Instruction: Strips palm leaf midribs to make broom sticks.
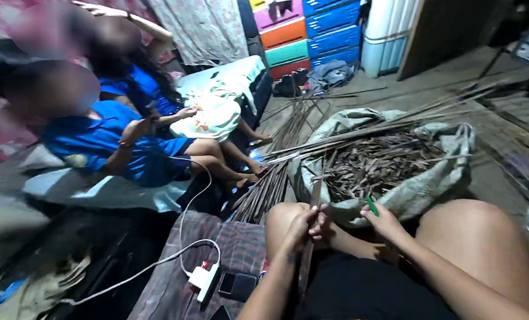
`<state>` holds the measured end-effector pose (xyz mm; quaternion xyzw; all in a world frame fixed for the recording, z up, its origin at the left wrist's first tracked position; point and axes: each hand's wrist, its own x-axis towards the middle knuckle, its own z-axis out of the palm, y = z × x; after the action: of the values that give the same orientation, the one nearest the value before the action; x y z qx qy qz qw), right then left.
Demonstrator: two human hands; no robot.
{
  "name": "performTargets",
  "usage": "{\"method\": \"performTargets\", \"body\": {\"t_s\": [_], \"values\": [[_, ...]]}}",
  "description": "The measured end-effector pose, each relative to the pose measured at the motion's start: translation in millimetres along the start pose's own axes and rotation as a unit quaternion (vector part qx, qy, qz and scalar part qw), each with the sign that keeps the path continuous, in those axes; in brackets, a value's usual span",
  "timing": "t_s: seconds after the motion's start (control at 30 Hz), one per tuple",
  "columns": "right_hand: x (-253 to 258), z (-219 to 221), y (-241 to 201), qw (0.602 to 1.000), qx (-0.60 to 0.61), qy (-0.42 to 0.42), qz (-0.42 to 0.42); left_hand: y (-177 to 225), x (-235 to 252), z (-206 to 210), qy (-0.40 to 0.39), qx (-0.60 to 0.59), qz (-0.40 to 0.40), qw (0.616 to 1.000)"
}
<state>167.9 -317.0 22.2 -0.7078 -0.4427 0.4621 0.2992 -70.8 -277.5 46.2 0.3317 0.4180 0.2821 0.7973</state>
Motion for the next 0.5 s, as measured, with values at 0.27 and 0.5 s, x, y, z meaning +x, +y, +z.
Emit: {"method": "performTargets", "body": {"t_s": [0.27,0.5], "values": [[20,-33,-66,0.986,-0.105,-0.105,-0.080,20,26,35,0.108,0.177,0.089,0.974],[63,-47,-70,0.983,-0.125,-0.097,-0.096,29,62,55,0.093,0.215,0.063,0.970]]}}
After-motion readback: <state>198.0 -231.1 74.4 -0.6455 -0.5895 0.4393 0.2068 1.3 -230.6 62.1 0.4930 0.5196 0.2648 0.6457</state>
